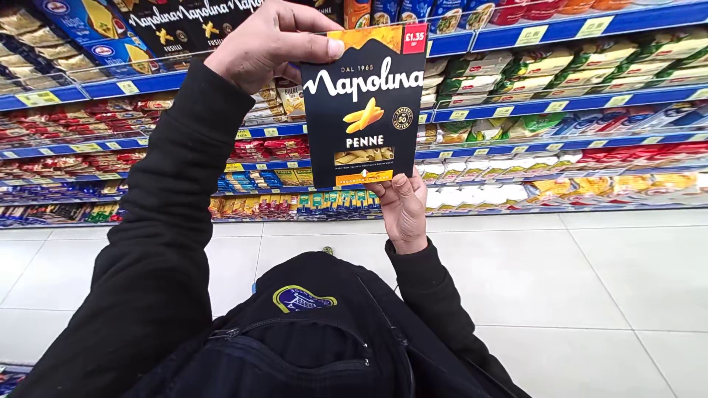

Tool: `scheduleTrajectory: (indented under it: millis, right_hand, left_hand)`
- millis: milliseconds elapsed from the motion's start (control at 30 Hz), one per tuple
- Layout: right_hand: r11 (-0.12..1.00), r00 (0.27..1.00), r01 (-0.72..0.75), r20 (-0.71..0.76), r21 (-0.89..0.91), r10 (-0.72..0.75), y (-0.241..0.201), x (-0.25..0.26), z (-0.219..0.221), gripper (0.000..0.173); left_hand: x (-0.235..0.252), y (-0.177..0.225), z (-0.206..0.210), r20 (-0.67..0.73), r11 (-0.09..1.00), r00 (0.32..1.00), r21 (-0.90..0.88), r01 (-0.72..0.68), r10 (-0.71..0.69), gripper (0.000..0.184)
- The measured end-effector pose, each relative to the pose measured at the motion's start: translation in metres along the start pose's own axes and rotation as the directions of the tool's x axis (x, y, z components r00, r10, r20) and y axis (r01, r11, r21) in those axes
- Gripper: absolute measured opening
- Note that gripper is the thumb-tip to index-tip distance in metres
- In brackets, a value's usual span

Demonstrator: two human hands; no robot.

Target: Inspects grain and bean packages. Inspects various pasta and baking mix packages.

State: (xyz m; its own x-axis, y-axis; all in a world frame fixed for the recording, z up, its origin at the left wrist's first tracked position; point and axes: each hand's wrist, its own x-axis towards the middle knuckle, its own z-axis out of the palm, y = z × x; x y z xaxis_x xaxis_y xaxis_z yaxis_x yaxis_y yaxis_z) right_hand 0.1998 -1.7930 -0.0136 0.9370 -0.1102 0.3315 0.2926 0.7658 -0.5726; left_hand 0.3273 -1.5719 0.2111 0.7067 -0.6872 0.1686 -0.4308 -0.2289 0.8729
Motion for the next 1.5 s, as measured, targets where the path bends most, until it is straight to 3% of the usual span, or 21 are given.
scheduleTrajectory:
  millis: [800, 867, 1000, 1133, 1267, 1333, 1433, 1500]
  right_hand:
    - [0.998, 0.997, 0.048, 0.059, -0.029, -0.046, -0.037, 0.000, -0.033, 0.063]
    - [0.998, 0.996, 0.049, 0.081, -0.049, -0.044, -0.040, 0.003, -0.038, 0.063]
    - [0.993, 0.998, 0.031, 0.057, -0.111, -0.025, -0.033, 0.007, -0.054, 0.071]
    - [0.973, 0.993, 0.074, 0.104, -0.217, -0.052, -0.017, 0.016, -0.068, 0.081]
    - [0.926, 0.979, 0.143, 0.187, -0.350, -0.081, -0.002, 0.045, -0.082, 0.088]
    - [0.867, 0.976, 0.178, 0.193, -0.466, -0.097, 0.006, 0.068, -0.083, 0.088]
    - [0.727, 0.972, 0.222, 0.208, -0.649, -0.111, 0.010, 0.112, -0.079, 0.090]
    - [0.686, 0.969, 0.241, 0.205, -0.687, -0.135, 0.010, 0.143, -0.075, 0.096]
  left_hand:
    - [0.037, 0.019, 0.036, 0.060, 0.999, 0.998, 0.040, 0.007, -0.009, 0.031]
    - [0.040, 0.018, 0.036, 0.088, 0.999, 0.996, 0.042, 0.005, -0.009, 0.040]
    - [0.045, 0.008, 0.031, 0.181, 0.984, 0.983, 0.180, 0.007, -0.040, 0.076]
    - [0.041, 0.008, 0.037, 0.180, 0.850, 0.981, 0.525, -0.036, -0.070, 0.097]
    - [0.035, 0.012, 0.041, 0.253, 0.579, 0.964, 0.799, -0.161, -0.080, 0.087]
    - [0.036, 0.011, 0.036, 0.245, 0.482, 0.968, 0.856, -0.188, -0.059, 0.080]
    - [0.049, -0.002, 0.012, 0.210, 0.409, 0.974, 0.884, -0.226, 0.085, 0.071]
    - [0.063, -0.007, -0.012, 0.173, 0.343, 0.975, 0.915, -0.212, 0.139, 0.069]
